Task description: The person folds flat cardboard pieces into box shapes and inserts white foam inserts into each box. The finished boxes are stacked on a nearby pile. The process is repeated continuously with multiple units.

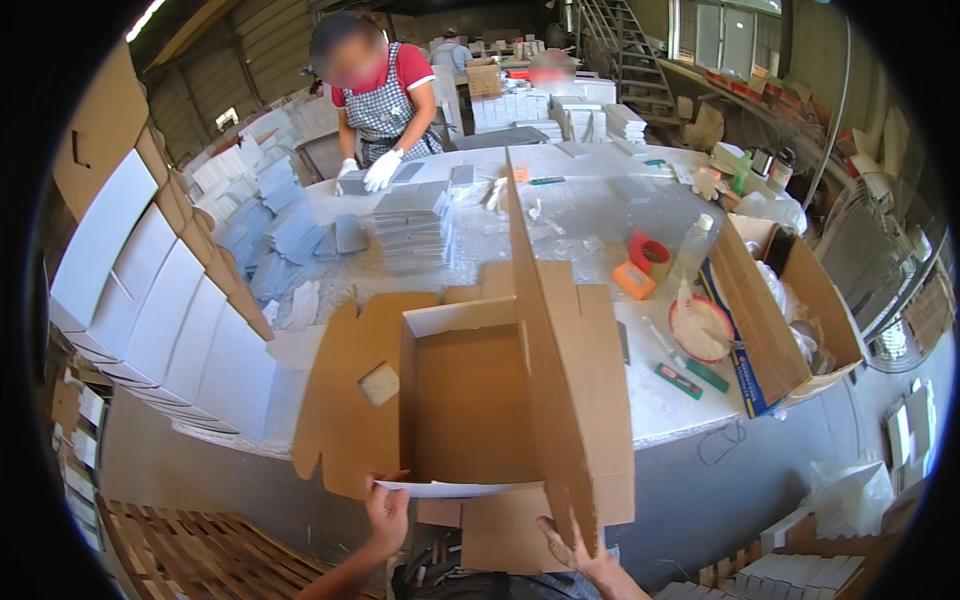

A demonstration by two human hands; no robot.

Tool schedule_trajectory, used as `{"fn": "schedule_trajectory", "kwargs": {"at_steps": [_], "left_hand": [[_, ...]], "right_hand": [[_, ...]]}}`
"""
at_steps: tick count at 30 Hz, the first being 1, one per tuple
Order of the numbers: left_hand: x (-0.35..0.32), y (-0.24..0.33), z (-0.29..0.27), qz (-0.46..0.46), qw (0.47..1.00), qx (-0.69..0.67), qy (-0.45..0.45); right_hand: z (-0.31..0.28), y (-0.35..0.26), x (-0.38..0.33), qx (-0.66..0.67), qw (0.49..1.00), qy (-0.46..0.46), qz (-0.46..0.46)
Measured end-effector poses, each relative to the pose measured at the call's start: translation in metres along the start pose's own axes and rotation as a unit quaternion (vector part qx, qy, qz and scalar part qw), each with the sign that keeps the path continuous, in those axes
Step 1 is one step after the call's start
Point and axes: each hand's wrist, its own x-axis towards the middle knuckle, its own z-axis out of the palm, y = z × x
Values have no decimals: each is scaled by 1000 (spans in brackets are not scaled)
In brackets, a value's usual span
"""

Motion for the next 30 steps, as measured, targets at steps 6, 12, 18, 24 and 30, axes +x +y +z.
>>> {"fn": "schedule_trajectory", "kwargs": {"at_steps": [6, 12, 18, 24, 30], "left_hand": [[19, 5, 12, -122, 976, -177, 29], [36, 43, 5, 220, 933, 272, -88], [50, 53, 2, 230, 918, 179, -268], [47, 30, 12, 209, 847, 231, -432], [54, 26, 50, 202, 829, 198, -482]], "right_hand": [[4, 1, 1, 64, 996, 8, 57], [4, -11, 5, 19, 1000, 3, 22], [2, -36, 20, 100, 988, 94, 77], [-9, -66, 29, 163, 977, 134, 30], [-7, -61, 22, 67, 988, 136, -7]]}}
